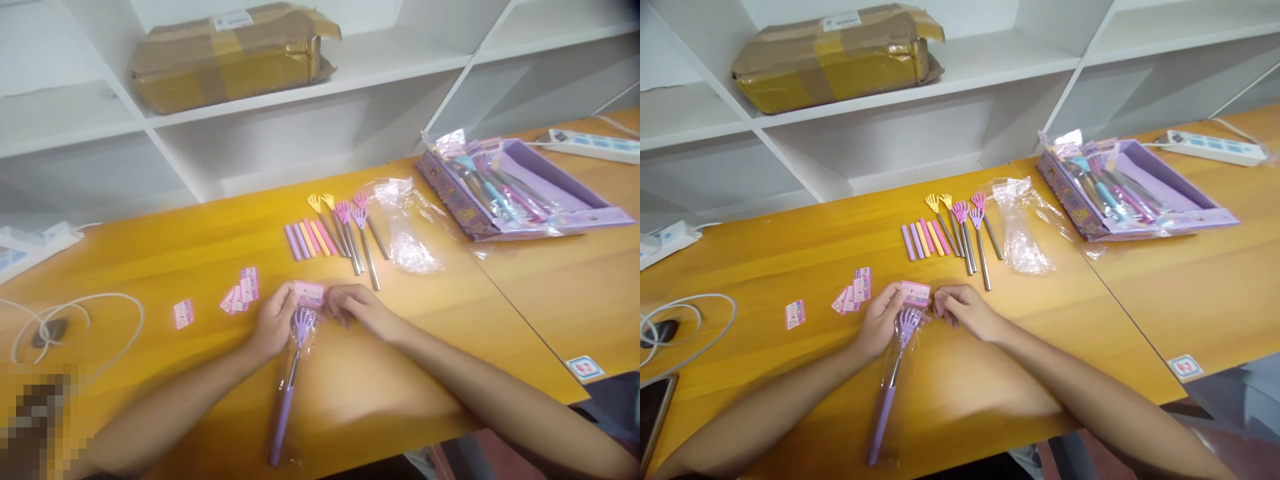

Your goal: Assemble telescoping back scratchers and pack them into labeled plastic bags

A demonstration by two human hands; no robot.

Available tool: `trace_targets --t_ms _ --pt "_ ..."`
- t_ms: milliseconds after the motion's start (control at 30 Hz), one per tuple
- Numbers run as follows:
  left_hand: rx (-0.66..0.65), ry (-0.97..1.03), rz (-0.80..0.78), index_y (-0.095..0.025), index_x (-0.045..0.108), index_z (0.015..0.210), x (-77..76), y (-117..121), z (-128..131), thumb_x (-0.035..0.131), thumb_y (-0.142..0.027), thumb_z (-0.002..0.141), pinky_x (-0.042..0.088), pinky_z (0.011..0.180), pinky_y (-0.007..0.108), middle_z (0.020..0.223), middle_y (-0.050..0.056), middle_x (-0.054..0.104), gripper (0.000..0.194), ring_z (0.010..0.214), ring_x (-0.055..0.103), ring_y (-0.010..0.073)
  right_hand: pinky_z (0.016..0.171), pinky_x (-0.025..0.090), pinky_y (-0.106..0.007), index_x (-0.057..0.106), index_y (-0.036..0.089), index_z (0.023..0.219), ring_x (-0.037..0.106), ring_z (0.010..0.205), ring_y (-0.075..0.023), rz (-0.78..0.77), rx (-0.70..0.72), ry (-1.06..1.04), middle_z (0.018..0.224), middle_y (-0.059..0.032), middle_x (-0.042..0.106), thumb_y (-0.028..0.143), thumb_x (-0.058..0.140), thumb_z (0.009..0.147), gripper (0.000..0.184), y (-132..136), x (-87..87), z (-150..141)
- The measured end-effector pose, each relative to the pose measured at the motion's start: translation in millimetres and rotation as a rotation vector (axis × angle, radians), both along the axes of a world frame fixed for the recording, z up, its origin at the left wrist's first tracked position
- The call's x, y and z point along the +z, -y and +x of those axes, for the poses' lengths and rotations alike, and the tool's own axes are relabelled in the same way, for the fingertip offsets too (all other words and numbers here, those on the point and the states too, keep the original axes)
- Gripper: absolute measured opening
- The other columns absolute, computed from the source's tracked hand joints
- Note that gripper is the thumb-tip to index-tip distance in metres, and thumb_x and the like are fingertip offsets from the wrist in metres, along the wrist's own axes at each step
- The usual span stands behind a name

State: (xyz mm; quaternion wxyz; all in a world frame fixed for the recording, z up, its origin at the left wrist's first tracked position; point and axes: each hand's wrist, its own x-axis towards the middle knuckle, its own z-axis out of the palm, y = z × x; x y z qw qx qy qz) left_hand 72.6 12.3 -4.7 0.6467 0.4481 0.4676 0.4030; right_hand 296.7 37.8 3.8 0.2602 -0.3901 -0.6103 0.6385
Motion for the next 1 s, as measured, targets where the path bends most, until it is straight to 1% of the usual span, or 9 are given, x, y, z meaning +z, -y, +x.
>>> trace_targets --t_ms 67,200,333,500,667,733,800,900,1000 --pt "0.12 0.001 0.05 -0.02 0.065 0.112 1.1 0 0 0.063 -0.056 0.104 0.059 0.082 0.034 0.103 0.006 0.079 0.037 0.088 0.076 0.0233 0.056 0.043 -0.023 0.064 0.016 0.079 0.053 0.059 -0.0117 -0.005 -0.016 0.02 0.066 -0.0003 0.058 0.065 0.046 0.107 0.059 9 4.1 -9" --pt "0.26 0.009 0.136 -0.022 0.066 0.112 -1.1 9 -4 0.061 -0.05 0.105 0.056 0.088 0.033 0.1 0.004 0.078 0.029 0.095 0.074 0.0235 0.07 0.05 -0.026 0.066 0.018 0.113 0.059 0.078 -0.0143 0.088 0.025 0.071 0.096 -0.0025 0.071 0.051 0.08 0.092 0.041 43 10.8 -39" --pt "0.288 0.047 0.183 -0.022 0.067 0.11 -5.4 13 -6 0.059 -0.046 0.104 0.054 0.091 0.033 0.101 0.004 0.076 0.026 0.1 0.072 0.0236 0.061 0.041 -0.024 0.062 0.018 0.093 0.048 0.067 -0.0105 -0.066 0.052 0.037 0.077 0.0035 0.059 0.04 0.087 0.083 0.035 76 -0.6 -65" --pt "0.225 0.226 0.105 -0.021 0.059 0.111 -3.5 -4 -4 0.052 -0.041 0.102 0.052 0.091 0.037 0.095 0.006 0.078 0.023 0.091 0.072 0.0233 0.069 0.054 -0.028 0.065 0.019 0.101 0.063 0.074 -0.0146 -0.105 -0.27 -0.152 0.084 0.0008 0.069 0.056 0.091 0.077 0.051 60 -2.0 -55" --pt "0.089 0.179 0.144 -0.02 0.055 0.112 -3.6 -7 -5 0.05 -0.042 0.107 0.047 0.078 0.034 0.083 0.004 0.074 0.024 0.075 0.065 0.0191 0.06 0.04 -0.029 0.071 0.013 0.091 0.062 0.065 -0.0084 0.409 -0.849 -0.057 0.078 -0.0049 0.073 0.042 0.076 0.096 0.03 -38 73.0 58" --pt "0.015 0.147 0.173 -0.019 0.056 0.113 -5.8 -3 -6 0.049 -0.044 0.109 0.045 0.077 0.033 0.079 0.002 0.071 0.026 0.074 0.063 0.0183 0.063 0.032 -0.039 0.069 0.008 0.088 0.061 0.068 -0.0057 0.499 -0.975 -0.026 0.083 -0.0058 0.074 0.041 0.06 0.103 0.037 -87 104.6 124" --pt "-0.045 0.111 0.197 -0.019 0.056 0.113 -8.0 -1 -7 0.047 -0.044 0.11 0.044 0.077 0.033 0.078 0.001 0.069 0.026 0.073 0.061 0.0176 0.066 0.027 -0.046 0.065 0.001 0.08 0.062 0.075 -0.0089 0.664 -1.133 0.373 0.096 -0.01 0.076 0.052 0.049 0.103 0.058 -134 119.5 188" --pt "-0.085 0.059 0.215 -0.02 0.056 0.113 -9.5 0 -8 0.045 -0.041 0.111 0.043 0.078 0.032 0.077 -0.001 0.067 0.024 0.072 0.059 0.0165 0.069 0.034 -0.034 0.066 0.001 0.126 0.066 0.087 -0.0114 0.673 -1.169 1.17 0.116 -0.0245 0.074 0.034 0.04 0.114 0.044 -185 103.2 254" --pt "-0.113 0.032 0.22 -0.02 0.056 0.112 -8.9 -2 -9 0.045 -0.038 0.11 0.043 0.077 0.032 0.077 -0.001 0.066 0.021 0.072 0.058 0.0162 0.071 0.033 -0.035 0.069 -0.004 0.12 0.061 0.083 -0.0161 0.64 -1.043 1.369 0.114 -0.0337 0.071 0.035 0.067 0.101 0.043 -205 62.2 279"
